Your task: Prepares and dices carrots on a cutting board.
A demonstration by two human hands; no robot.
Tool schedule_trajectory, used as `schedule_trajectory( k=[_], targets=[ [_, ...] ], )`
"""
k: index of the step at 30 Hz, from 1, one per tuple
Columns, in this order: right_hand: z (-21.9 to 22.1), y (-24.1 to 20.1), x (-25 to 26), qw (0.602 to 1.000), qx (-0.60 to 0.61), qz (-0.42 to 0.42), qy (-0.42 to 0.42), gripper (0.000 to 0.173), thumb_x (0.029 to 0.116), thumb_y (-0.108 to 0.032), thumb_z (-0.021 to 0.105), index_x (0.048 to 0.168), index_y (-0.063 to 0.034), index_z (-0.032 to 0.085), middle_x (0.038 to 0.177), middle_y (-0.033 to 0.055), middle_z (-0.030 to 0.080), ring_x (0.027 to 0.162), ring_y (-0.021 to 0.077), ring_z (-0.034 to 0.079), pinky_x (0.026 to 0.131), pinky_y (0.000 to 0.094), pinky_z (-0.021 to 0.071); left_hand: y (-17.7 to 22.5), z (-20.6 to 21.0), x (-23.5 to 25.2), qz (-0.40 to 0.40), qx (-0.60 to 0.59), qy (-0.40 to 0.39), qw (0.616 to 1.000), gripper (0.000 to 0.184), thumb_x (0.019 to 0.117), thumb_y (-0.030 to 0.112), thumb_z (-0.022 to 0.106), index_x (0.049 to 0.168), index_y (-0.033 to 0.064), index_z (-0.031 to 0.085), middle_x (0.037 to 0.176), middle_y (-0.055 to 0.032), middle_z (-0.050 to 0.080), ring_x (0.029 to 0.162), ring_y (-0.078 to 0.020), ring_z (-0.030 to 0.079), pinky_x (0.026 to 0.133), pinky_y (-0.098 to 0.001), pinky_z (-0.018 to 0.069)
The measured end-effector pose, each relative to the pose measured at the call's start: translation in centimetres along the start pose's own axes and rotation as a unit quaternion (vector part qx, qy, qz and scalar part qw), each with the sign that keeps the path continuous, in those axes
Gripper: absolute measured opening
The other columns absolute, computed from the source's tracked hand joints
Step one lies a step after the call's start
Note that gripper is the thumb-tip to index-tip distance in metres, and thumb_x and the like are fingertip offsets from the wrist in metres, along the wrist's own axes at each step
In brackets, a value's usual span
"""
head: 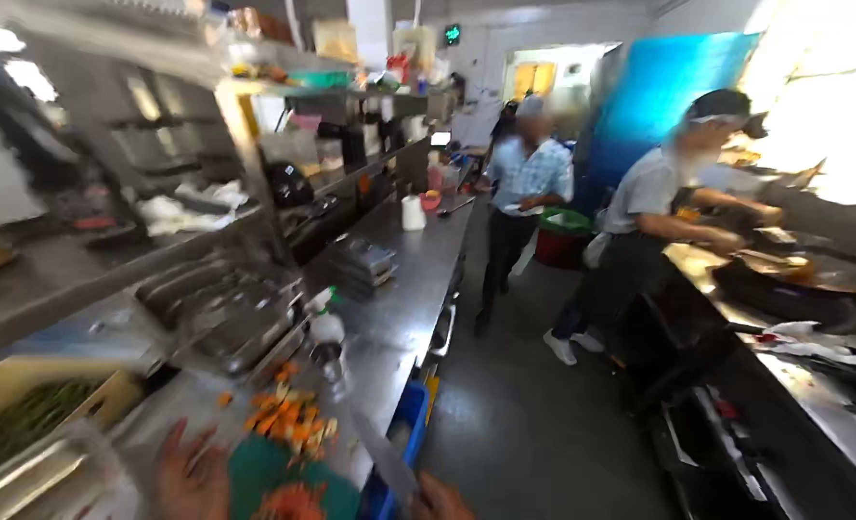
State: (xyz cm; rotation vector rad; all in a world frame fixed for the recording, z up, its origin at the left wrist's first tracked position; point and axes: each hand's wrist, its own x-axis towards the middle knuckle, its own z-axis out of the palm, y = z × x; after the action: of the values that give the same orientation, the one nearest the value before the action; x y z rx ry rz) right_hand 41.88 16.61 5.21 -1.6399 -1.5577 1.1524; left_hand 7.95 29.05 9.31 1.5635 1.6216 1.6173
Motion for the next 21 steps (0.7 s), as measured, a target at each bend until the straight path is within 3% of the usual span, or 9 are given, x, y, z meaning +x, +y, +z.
schedule_trajectory(
  k=[1,3,5,8,10,12,14,17,21],
  targets=[
    [1.0,-0.1,-0.4,1.000,0.002,0.011,-0.013,0.037,0.1042,-0.033,0.055,0.128,-0.0051,0.062,0.095,0.0130,0.072,0.084,0.0256,0.071,0.080,0.0492,0.0590,1.2,-1.8,-2.3,-0.003,0.043,-0.026,0.999,0.069,0.0981,0.011,0.063,0.157,-0.0012,0.031,0.154,-0.0245,0.045,0.132,-0.0300,0.057,0.104,-0.0438,0.0538],
    [3.2,-0.6,-1.4,0.997,-0.011,0.021,-0.068,0.044,0.1025,-0.034,0.059,0.136,-0.0067,0.058,0.104,0.0107,0.072,0.090,0.0213,0.071,0.084,0.0452,0.0599,2.0,-6.6,-7.4,-0.056,0.171,-0.047,0.983,0.057,0.0986,0.021,0.068,0.148,-0.0008,0.049,0.146,-0.0238,0.055,0.134,-0.0355,0.055,0.112,-0.0516,0.0471],
    [6.0,-0.9,-2.4,0.988,-0.051,0.014,-0.145,0.049,0.1026,-0.036,0.060,0.143,-0.0089,0.052,0.108,0.0093,0.072,0.091,0.0195,0.072,0.084,0.0438,0.0607,1.8,-11.8,-12.9,-0.167,0.295,-0.100,0.935,0.043,0.1000,0.032,0.067,0.134,0.0061,0.065,0.141,-0.0184,0.060,0.133,-0.0381,0.054,0.113,-0.0584,0.0428],
    [10.3,-1.4,-3.4,0.960,-0.127,-0.027,-0.248,0.043,0.1037,-0.036,0.058,0.138,-0.0116,0.054,0.101,0.0107,0.071,0.087,0.0237,0.071,0.081,0.0486,0.0588,1.6,-16.8,-19.3,-0.320,0.350,-0.141,0.869,0.053,0.0921,0.044,0.076,0.133,0.0115,0.067,0.139,-0.0207,0.060,0.134,-0.0451,0.050,0.110,-0.0666,0.0401],
    [12.8,-1.9,-3.9,0.925,-0.185,-0.045,-0.328,0.042,0.1041,-0.037,0.057,0.139,-0.0132,0.054,0.106,0.0130,0.071,0.095,0.0279,0.071,0.087,0.0526,0.0574,-0.1,-18.2,-22.4,-0.343,0.379,-0.164,0.844,0.061,0.0845,0.045,0.083,0.133,0.0111,0.067,0.135,-0.0219,0.061,0.131,-0.0456,0.052,0.108,-0.0671,0.0410],
    [14.8,-2.3,-3.4,0.890,-0.250,-0.041,-0.380,0.042,0.1043,-0.036,0.056,0.140,-0.0146,0.055,0.114,0.0150,0.070,0.105,0.0314,0.069,0.094,0.0553,0.0549,-1.9,-18.6,-23.4,-0.352,0.401,-0.188,0.825,0.057,0.0857,0.038,0.082,0.134,0.0124,0.066,0.134,-0.0195,0.062,0.129,-0.0411,0.055,0.108,-0.0628,0.0438],
    [15.6,-2.9,-2.2,0.888,-0.314,-0.035,-0.333,0.039,0.1046,-0.032,0.055,0.139,-0.0144,0.055,0.108,0.0177,0.071,0.101,0.0364,0.070,0.089,0.0581,0.0549,-2.2,-18.4,-23.2,-0.367,0.374,-0.164,0.836,0.047,0.0890,0.031,0.079,0.129,0.0101,0.068,0.130,-0.0182,0.064,0.126,-0.0387,0.058,0.107,-0.0594,0.0468],
    [15.1,-4.5,-0.1,0.911,-0.349,-0.056,-0.211,0.039,0.1049,-0.029,0.056,0.139,-0.0109,0.051,0.093,0.0202,0.070,0.087,0.0402,0.071,0.076,0.0603,0.0571,-1.5,-16.8,-22.6,-0.401,0.184,-0.053,0.896,0.049,0.0914,0.037,0.078,0.129,0.0078,0.067,0.123,-0.0139,0.069,0.116,-0.0298,0.065,0.101,-0.0543,0.0528],
    [16.5,-6.0,-0.7,0.890,-0.350,-0.095,-0.276,0.034,0.1044,-0.029,0.059,0.132,-0.0106,0.053,0.090,0.0188,0.068,0.084,0.0392,0.070,0.073,0.0599,0.0565,-1.6,-13.7,-24.7,-0.416,0.001,0.021,0.909,0.049,0.0874,0.030,0.083,0.126,0.0041,0.066,0.112,-0.0133,0.073,0.100,-0.0245,0.072,0.091,-0.0489,0.0600]
  ],
)
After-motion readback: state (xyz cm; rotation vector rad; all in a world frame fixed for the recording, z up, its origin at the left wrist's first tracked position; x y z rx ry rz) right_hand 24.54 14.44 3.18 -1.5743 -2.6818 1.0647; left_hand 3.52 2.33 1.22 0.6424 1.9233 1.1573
